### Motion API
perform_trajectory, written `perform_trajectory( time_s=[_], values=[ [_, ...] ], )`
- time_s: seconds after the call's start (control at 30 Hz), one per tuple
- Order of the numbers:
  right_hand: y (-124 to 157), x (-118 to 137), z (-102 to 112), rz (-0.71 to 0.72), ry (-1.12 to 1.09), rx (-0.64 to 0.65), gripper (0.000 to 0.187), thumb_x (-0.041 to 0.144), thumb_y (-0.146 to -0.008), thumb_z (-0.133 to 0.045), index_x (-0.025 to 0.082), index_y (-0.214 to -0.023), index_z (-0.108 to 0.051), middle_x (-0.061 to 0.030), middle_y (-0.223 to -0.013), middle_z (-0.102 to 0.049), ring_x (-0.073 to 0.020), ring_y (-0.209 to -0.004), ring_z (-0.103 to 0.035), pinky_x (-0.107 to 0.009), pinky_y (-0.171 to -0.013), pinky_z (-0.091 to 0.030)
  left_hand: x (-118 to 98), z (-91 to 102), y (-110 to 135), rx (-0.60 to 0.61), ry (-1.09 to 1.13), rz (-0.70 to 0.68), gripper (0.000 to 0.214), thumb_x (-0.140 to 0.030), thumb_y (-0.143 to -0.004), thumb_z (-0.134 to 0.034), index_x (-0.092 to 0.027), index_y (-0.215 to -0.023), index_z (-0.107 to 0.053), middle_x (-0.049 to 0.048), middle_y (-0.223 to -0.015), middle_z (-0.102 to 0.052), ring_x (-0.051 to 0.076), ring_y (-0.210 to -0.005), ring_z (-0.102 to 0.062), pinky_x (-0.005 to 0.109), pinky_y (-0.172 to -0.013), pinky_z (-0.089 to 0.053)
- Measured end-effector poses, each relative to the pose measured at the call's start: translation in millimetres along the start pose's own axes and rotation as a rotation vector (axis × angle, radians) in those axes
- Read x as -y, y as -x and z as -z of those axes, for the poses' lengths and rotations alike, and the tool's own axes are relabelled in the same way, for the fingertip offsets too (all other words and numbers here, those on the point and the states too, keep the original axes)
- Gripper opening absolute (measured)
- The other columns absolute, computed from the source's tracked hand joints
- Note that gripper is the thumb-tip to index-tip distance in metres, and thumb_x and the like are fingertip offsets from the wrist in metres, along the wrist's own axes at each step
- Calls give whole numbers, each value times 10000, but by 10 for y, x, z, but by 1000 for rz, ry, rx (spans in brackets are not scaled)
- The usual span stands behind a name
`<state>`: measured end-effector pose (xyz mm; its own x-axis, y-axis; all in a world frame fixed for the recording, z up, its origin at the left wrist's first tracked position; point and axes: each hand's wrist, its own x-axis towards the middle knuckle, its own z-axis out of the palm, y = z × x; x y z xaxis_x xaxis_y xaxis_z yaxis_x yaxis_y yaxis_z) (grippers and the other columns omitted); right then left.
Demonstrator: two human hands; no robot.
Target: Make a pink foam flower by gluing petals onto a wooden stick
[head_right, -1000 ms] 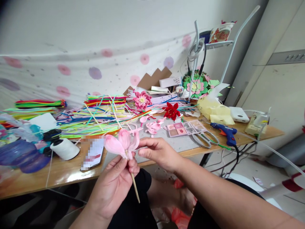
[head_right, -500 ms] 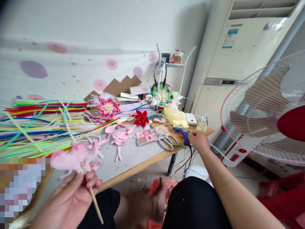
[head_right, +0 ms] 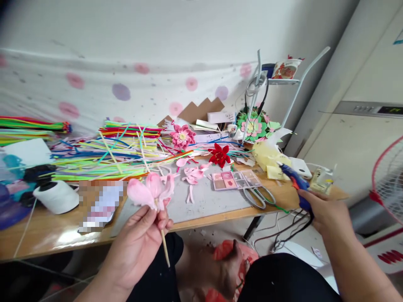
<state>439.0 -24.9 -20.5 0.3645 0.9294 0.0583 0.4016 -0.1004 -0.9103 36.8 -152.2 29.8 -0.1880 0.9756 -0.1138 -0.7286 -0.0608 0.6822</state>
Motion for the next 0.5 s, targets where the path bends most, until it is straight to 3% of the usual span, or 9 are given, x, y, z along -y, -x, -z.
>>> perform_trajectory(
  time_s=[0.07,0.1,0.13,0.2,0.27,0.3,0.4,0.5],
  values=[
    [249,214,-2,17,-168,-101,134,441,-683,-535,309,-684,-511,-4,-622,-546,-241,-643,-574,-335,-448,-431,-5,-17,1,-1,32,15,133,-186,-622,-782,-166,-656,-656,20,-652,-615,103,-574,-501,259,-608,-436],
    [384,362,-22,-5,-372,-162,129,346,-618,-617,308,-716,-541,-2,-673,-563,-214,-628,-567,-302,-423,-436,-5,-27,2,-1,44,28,131,-181,-629,-778,-162,-674,-656,20,-657,-615,100,-571,-501,257,-607,-436],
    [525,528,-59,-71,-533,-136,207,260,-563,-660,302,-746,-572,-1,-702,-565,-184,-594,-552,-255,-376,-413,-5,-36,4,1,55,40,128,-177,-638,-771,-157,-689,-656,20,-658,-613,96,-567,-500,254,-604,-436],
    [814,859,-184,-160,-725,54,274,267,-555,-656,269,-828,-632,-14,-694,-534,-146,-525,-509,-187,-283,-319,-4,-51,18,4,76,58,116,-176,-663,-754,-149,-715,-654,16,-656,-605,90,-559,-496,250,-602,-437],
    [1087,1109,-368,-133,-843,248,298,358,-605,-659,233,-875,-659,-10,-645,-495,-121,-486,-458,-198,-300,-356,-6,-60,41,6,89,67,107,-184,-689,-736,-141,-744,-655,15,-657,-599,85,-556,-496,249,-603,-441],
    [1208,1181,-469,-76,-884,279,260,369,-623,-678,223,-838,-665,-3,-627,-494,-99,-474,-431,-196,-341,-390,-8,-63,54,8,90,67,106,-188,-699,-728,-136,-756,-655,16,-659,-598,83,-555,-495,247,-602,-442],
    [1485,1199,-737,52,-845,444,248,344,-600,-759,225,-800,-675,12,-567,-505,-118,-513,-494,-233,-466,-473,-13,-75,92,-6,87,69,114,-196,-706,-723,-130,-763,-650,14,-650,-594,81,-551,-494,246,-601,-444],
    [1655,1084,-887,89,-614,623,236,387,-610,-772,221,-761,-696,-41,-623,-623,-202,-596,-606,-314,-534,-527,-13,-90,114,-38,87,68,126,-199,-690,-737,-138,-734,-636,11,-650,-596,84,-550,-494,245,-595,-442]
  ],
)
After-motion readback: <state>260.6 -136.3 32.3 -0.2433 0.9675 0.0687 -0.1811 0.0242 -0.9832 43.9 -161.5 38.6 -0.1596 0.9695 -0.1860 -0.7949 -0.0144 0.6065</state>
